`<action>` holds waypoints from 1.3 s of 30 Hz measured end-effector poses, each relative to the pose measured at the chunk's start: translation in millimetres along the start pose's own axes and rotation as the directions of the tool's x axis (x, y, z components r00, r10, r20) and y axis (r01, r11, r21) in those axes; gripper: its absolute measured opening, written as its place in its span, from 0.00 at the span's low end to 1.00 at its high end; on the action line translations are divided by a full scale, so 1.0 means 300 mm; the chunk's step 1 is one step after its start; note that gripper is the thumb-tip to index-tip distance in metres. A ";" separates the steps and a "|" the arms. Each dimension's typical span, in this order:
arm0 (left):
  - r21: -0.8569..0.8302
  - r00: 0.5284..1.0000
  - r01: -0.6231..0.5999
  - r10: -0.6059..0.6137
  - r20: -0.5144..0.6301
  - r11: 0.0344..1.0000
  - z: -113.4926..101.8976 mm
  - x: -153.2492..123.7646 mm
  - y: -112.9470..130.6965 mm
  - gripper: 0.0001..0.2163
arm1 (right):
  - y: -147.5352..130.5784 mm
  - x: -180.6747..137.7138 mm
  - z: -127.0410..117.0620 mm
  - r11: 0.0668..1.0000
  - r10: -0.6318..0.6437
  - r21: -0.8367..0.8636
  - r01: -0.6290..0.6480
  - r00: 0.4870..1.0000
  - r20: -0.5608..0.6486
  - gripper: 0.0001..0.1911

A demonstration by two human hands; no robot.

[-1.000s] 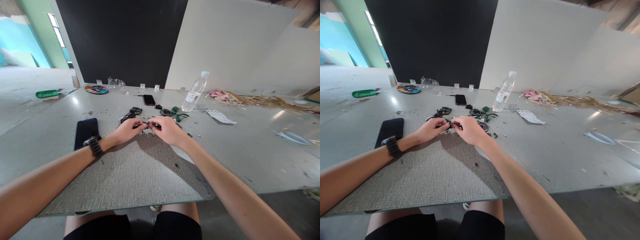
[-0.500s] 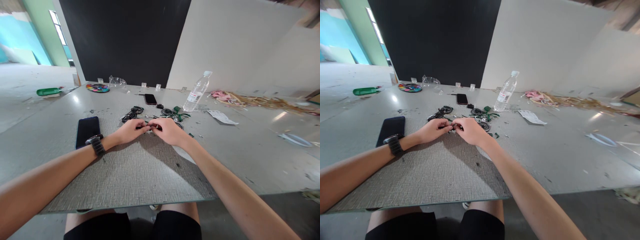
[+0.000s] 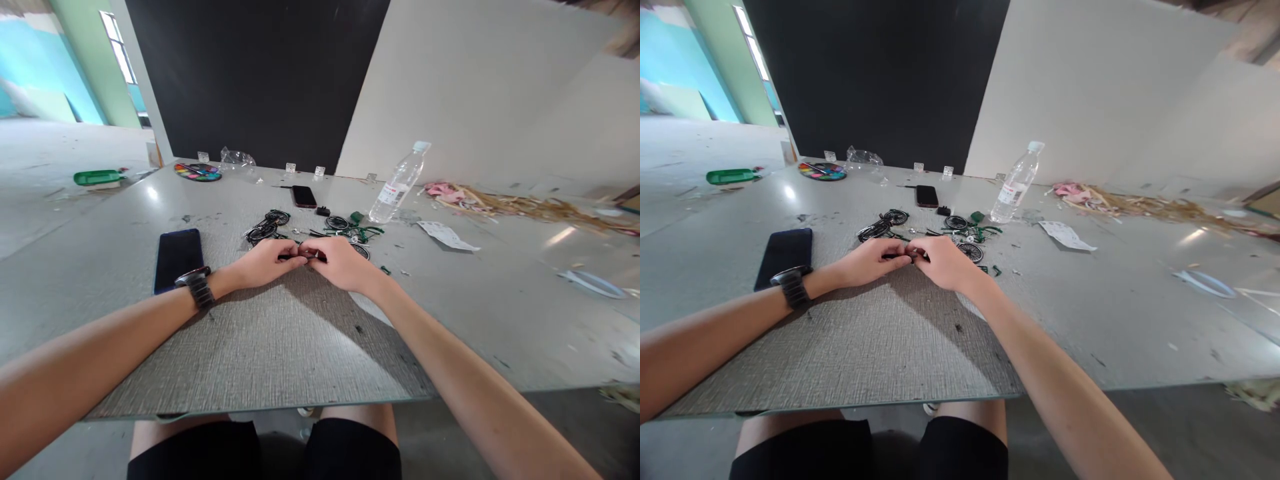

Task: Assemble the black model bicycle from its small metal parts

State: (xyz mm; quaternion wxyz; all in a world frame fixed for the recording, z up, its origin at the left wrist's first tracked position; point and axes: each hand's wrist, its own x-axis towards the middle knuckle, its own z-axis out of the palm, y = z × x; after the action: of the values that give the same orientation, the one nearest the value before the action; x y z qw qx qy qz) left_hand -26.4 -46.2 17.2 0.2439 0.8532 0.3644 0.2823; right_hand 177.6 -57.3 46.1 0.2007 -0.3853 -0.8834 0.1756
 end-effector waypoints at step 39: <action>0.251 0.983 -0.161 0.131 0.130 0.955 0.016 -0.018 0.008 0.10 | -0.005 -0.006 0.002 0.999 0.046 0.022 -0.047 0.997 0.060 0.09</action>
State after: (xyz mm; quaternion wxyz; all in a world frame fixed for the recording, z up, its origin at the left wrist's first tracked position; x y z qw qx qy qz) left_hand -25.1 -52.7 13.5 0.1281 0.9170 0.3200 0.2008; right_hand 177.5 -59.5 45.8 0.1747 -0.3980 -0.8777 0.2019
